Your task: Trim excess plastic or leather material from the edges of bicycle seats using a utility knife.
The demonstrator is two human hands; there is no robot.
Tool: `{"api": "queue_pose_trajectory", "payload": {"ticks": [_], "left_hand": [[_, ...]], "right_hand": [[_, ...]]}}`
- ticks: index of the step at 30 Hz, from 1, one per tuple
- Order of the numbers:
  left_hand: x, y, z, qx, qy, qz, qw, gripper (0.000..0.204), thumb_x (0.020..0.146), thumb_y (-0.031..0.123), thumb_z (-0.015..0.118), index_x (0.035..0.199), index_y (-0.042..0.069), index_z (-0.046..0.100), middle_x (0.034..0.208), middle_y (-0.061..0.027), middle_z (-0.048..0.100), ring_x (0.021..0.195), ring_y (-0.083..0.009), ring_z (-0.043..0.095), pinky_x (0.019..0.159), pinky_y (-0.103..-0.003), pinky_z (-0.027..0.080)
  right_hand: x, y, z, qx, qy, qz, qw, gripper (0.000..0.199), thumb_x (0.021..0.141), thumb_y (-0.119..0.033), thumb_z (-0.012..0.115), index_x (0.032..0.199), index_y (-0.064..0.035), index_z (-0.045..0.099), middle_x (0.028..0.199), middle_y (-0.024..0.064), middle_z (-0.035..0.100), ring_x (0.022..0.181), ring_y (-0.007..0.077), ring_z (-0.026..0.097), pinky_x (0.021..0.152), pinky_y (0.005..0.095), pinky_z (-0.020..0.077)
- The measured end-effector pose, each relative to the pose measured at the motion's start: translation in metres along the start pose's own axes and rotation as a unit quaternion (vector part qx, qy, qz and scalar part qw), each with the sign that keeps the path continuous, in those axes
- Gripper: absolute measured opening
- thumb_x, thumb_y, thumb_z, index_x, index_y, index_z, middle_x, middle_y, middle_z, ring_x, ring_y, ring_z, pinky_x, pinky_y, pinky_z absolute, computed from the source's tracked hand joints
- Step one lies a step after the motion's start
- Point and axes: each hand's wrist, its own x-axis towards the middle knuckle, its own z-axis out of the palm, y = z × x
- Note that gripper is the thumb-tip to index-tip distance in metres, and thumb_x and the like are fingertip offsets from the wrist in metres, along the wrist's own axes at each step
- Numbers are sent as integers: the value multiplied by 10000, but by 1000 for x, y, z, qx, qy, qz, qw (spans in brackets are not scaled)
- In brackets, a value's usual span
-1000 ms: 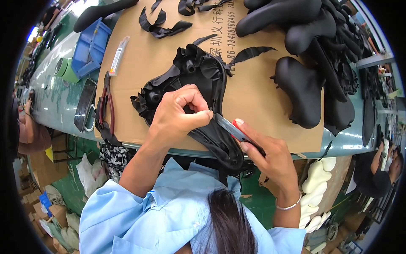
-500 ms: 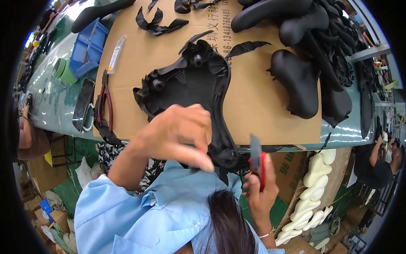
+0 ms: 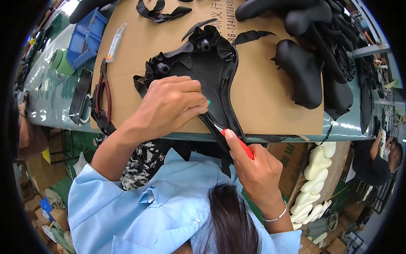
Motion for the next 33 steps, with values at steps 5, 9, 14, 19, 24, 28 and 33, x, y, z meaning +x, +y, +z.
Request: {"api": "queue_pose_trajectory", "payload": {"ticks": [5,9,14,19,24,28,33], "left_hand": [[-1,-1,4,-2,8,-7,1000,133,805,185,655,780,55,671,738,-46,552,731,-233,568,641,-358,463],[-2,1,6,-4,25,-20,999,133,803,186,660,772,57,669,736,-45,554,724,-230,578,631,-363,470],[-1,39,24,34,69,-125,989,125,792,186,668,778,62,663,743,-52,556,738,-235,598,623,-369,476],[32,27,32,111,28,5,993,84,774,153,654,786,70,657,773,-64,564,742,-241,609,609,-394,480],[66,1,24,-167,-70,-123,976,180,719,171,679,768,-1,660,696,-115,636,630,-234,620,591,-313,474],[65,-2,20,-230,-40,-166,958,192,716,174,697,771,-5,654,683,-67,615,614,-135,567,571,-277,432],[68,-6,20,-346,-33,-232,909,138,752,122,693,772,-7,649,689,-10,592,662,-82,540,609,-241,419]], "right_hand": [[5,-9,-13,-130,-82,-26,988,650,730,-29,664,1346,-212,569,619,42,376,507,196,458,464,337,399],[5,-7,-53,-167,-150,-28,974,659,731,-44,645,1355,-239,558,644,42,399,539,201,481,485,339,404],[22,18,-79,-306,-139,-67,939,629,756,-47,625,1330,-299,576,673,46,404,590,199,488,531,339,396],[15,55,-48,-299,-49,-31,953,609,794,-24,621,1352,-260,558,732,66,511,608,231,512,583,352,433],[-4,48,-25,280,27,212,936,487,968,-111,507,1443,-110,402,996,142,659,668,145,560,602,247,486],[10,14,-19,553,-50,364,748,519,1005,-173,401,1499,-91,267,845,100,630,545,95,535,504,214,472],[21,-24,-11,562,-88,394,722,528,1012,-201,391,1511,-102,250,699,50,550,496,101,516,481,233,464]]}}
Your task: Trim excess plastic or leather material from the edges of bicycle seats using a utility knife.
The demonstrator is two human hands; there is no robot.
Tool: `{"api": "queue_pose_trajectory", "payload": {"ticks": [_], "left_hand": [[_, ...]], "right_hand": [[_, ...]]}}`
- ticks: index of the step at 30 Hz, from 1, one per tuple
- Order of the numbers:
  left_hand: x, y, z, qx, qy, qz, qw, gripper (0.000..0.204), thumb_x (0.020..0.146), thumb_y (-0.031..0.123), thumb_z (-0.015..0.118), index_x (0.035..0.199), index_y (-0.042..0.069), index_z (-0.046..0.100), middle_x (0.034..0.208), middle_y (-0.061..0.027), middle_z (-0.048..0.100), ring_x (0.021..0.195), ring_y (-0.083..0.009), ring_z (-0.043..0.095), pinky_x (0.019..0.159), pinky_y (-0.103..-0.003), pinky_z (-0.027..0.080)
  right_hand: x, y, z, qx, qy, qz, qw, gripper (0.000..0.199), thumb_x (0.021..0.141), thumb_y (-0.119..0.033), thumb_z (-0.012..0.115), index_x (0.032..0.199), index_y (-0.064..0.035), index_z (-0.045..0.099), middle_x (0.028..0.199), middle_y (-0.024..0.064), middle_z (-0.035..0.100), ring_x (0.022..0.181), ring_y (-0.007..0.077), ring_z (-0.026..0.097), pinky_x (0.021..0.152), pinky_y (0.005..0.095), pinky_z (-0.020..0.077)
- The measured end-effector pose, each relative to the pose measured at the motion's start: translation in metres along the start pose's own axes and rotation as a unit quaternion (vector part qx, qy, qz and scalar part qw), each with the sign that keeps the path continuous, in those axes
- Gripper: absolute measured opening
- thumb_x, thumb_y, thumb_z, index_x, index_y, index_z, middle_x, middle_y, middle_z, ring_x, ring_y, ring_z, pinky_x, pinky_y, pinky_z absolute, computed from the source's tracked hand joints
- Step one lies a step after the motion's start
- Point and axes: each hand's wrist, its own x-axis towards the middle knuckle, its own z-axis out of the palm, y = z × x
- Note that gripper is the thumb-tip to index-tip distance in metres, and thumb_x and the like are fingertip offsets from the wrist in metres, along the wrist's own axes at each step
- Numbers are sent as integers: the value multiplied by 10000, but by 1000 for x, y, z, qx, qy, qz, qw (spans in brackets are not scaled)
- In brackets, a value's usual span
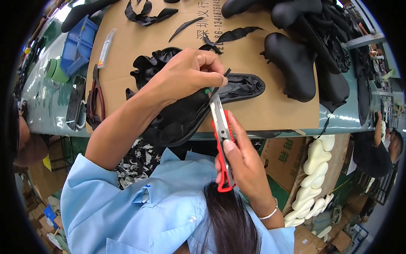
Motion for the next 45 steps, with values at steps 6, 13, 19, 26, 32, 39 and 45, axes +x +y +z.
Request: {"api": "queue_pose_trajectory", "payload": {"ticks": [6,13,19,26,32,39,45], "left_hand": [[-2,-13,-20,-377,19,14,926,130,825,139,702,849,26,644,750,36,575,703,-47,508,654,-197,395],[-3,-15,-63,190,279,246,909,339,909,284,632,1108,10,639,1000,-102,664,990,-200,610,902,-316,444],[-83,-35,-37,196,373,71,904,239,923,200,572,1084,41,647,1040,-176,617,1033,-328,569,930,-404,421],[-78,10,25,335,281,36,898,227,839,265,694,805,41,670,696,-77,589,744,-257,537,717,-370,403],[-72,-6,44,205,245,13,948,215,821,206,687,746,21,607,677,-49,497,718,-210,443,698,-345,306],[-72,-12,46,143,278,43,949,115,779,124,649,718,30,627,693,-47,505,733,-214,449,733,-345,314],[-78,-22,44,-11,400,114,909,140,889,62,597,785,-31,590,794,-36,485,781,-133,439,689,-265,353]], "right_hand": [[-12,-10,-9,-182,-303,55,934,529,1000,-209,438,1497,-99,296,797,48,572,535,87,523,473,226,460],[3,25,-16,7,9,-111,994,443,934,-138,560,1309,10,377,1035,146,590,854,219,662,719,307,570],[79,-3,3,-128,37,-174,976,457,907,-138,644,1295,-8,442,1055,73,614,910,113,609,775,249,502],[100,-19,-16,-146,6,-294,945,408,884,-182,673,1226,-3,543,968,74,661,858,110,616,777,257,485],[59,-11,-54,-444,72,-464,763,467,856,-62,648,1313,-64,553,762,88,607,571,173,548,539,296,449],[38,-53,-41,-669,-13,-366,646,599,806,-89,690,1369,-228,538,647,62,491,524,215,518,499,355,422],[-4,-14,-28,-640,45,-253,724,603,827,-73,669,1398,-139,489,679,90,532,541,261,527,501,391,409]]}}
